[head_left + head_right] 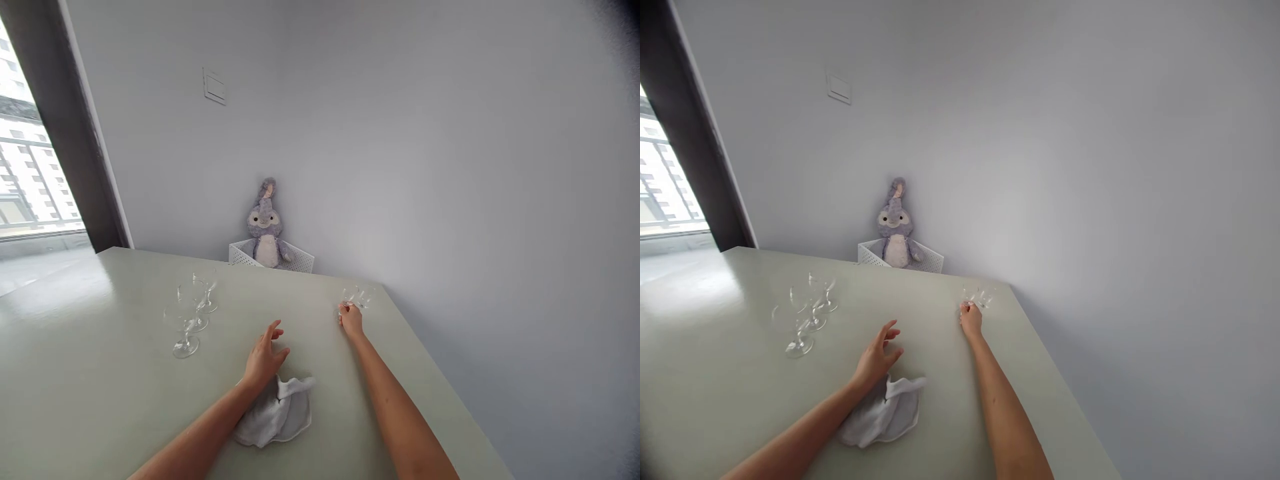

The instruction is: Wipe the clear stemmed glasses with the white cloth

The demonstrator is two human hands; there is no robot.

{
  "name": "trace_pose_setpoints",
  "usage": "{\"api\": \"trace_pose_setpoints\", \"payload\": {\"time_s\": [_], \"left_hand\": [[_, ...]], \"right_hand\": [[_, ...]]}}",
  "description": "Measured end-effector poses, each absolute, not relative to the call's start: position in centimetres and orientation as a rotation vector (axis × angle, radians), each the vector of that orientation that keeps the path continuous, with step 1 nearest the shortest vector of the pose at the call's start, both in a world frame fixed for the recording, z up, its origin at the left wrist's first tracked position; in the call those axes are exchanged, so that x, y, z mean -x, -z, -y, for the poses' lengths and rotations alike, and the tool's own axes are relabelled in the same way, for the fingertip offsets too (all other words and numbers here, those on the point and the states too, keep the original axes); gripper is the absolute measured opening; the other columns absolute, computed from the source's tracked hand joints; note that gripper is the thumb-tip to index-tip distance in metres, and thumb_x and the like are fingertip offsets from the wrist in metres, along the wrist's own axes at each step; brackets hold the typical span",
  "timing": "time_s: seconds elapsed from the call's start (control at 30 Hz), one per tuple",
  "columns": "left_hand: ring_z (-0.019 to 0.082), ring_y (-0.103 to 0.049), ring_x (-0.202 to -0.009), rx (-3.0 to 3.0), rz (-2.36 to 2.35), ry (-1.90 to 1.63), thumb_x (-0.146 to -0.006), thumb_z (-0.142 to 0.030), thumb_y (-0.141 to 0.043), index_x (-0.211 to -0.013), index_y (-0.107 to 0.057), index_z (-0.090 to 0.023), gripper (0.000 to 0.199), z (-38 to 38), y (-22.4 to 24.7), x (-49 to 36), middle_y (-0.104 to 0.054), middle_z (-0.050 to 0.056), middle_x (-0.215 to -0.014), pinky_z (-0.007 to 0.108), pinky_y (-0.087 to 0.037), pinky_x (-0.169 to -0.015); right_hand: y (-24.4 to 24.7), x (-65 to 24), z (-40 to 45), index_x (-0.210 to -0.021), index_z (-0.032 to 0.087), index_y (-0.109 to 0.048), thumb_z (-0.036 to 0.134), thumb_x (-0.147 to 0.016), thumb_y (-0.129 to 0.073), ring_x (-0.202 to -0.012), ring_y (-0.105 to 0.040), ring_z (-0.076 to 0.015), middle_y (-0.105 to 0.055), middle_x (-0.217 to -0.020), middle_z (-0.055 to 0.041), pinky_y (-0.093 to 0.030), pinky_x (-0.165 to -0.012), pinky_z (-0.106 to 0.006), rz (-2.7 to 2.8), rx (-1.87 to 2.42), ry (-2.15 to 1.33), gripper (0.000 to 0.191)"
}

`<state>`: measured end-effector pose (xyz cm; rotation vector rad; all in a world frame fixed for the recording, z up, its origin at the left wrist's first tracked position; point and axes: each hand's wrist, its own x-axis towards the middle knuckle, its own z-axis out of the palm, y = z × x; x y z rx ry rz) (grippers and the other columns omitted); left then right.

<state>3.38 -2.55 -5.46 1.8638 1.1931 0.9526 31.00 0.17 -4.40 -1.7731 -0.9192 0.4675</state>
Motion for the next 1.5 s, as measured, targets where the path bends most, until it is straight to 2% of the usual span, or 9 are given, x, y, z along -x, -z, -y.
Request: {"api": "trace_pose_setpoints", "payload": {"time_s": [0.37,0.57,0.73,0.87,1.03,1.17,1.27,1.33,1.5], "left_hand": [[0.015,-0.051,-0.098,-1.856,-1.189,-0.981,-0.066,-0.019,-0.054,-0.121,-0.038,-0.026,0.057,3.0,5.3,-3.3,-0.056,0.002,-0.107,0.033,-0.038,-0.089],[0.016,-0.051,-0.098,-1.78,-1.198,-0.989,-0.064,-0.017,-0.056,-0.117,-0.043,-0.026,0.055,3.4,5.2,-3.3,-0.057,0.002,-0.106,0.03,-0.038,-0.087],[0.016,-0.052,-0.096,-1.647,-1.039,-1.271,-0.069,-0.016,-0.053,-0.099,-0.053,-0.022,0.03,3.9,2.1,-2.8,-0.058,0.004,-0.103,0.031,-0.038,-0.086],[0.012,-0.053,-0.084,-1.275,-0.866,-1.658,-0.077,-0.021,-0.049,-0.094,-0.053,-0.019,0.017,5.3,-3.0,-0.3,-0.058,0.004,-0.093,0.026,-0.042,-0.076],[0.005,-0.047,-0.062,-0.744,-0.916,-2.066,-0.07,-0.012,-0.057,-0.09,-0.052,-0.021,0.023,6.6,-4.6,5.9,-0.052,-0.003,-0.08,0.015,-0.04,-0.056],[0.002,-0.045,-0.051,-0.001,-0.923,-1.759,-0.074,-0.01,-0.051,-0.094,-0.046,-0.023,0.025,5.8,-2.4,9.8,-0.048,-0.004,-0.074,0.011,-0.039,-0.047],[0.007,-0.053,-0.054,0.176,-0.846,-1.482,-0.082,-0.014,-0.039,-0.101,-0.039,-0.02,0.019,4.9,-1.3,10.5,-0.053,0.004,-0.083,0.018,-0.046,-0.047],[0.014,-0.061,-0.067,0.185,-0.8,-1.424,-0.086,-0.022,-0.034,-0.108,-0.033,-0.021,0.022,4.5,-1.0,10.4,-0.053,0.012,-0.095,0.028,-0.051,-0.051],[0.028,-0.058,-0.098,0.228,-0.628,-1.33,-0.088,-0.042,-0.031,-0.121,-0.018,-0.03,0.038,2.8,-1.1,10.3,-0.043,0.019,-0.12,0.043,-0.053,-0.06]], "right_hand": [[5.7,-33.8,-0.3,-0.092,0.013,-0.055,0.028,-0.071,-0.047,-0.049,-0.053,-0.0127,-0.056,-0.067,-0.0013,-0.042,-0.048,-0.025,0.94,1.893,-0.404,0.028],[6.3,-33.1,2.6,-0.102,0.014,-0.052,0.027,-0.065,-0.048,-0.049,-0.054,-0.0152,-0.055,-0.061,0.0023,-0.042,-0.059,-0.03,0.925,1.938,-0.362,0.04],[6.4,-31.0,5.7,-0.097,0.015,-0.053,0.028,-0.064,-0.047,-0.053,-0.055,-0.0157,-0.055,-0.063,0.0016,-0.042,-0.052,-0.027,0.944,1.891,-0.412,0.036],[5.0,-27.7,8.0,-0.089,0.016,-0.056,0.031,-0.067,-0.048,-0.054,-0.055,-0.0147,-0.058,-0.069,-0.0004,-0.043,-0.051,-0.026,1.113,1.802,-0.433,0.028],[1.7,-20.2,13.0,-0.093,0.017,-0.059,0.022,-0.082,-0.039,-0.071,-0.056,-0.0144,-0.059,-0.084,-0.0059,-0.044,-0.065,-0.026,1.799,1.483,-0.041,0.024],[0.9,-13.9,15.8,-0.103,0.02,-0.057,0.017,-0.082,-0.046,-0.078,-0.055,-0.0166,-0.061,-0.088,-0.0066,-0.043,-0.071,-0.029,2.324,1.171,0.144,0.024],[2.0,-11.3,15.4,-0.102,0.016,-0.059,0.036,-0.07,-0.065,-0.082,-0.055,-0.0245,-0.062,-0.09,-0.0105,-0.045,-0.07,-0.036,2.456,1.268,0.283,0.037],[2.9,-10.8,14.5,-0.095,0.017,-0.062,0.044,-0.061,-0.071,-0.078,-0.056,-0.026,-0.063,-0.085,-0.0097,-0.045,-0.063,-0.035,2.52,1.407,0.297,0.045],[3.8,-11.2,13.1,-0.086,0.024,-0.063,0.02,-0.073,-0.063,-0.071,-0.056,-0.0189,-0.062,-0.08,-0.0034,-0.039,-0.054,-0.026,2.604,1.472,0.303,0.014]]}}
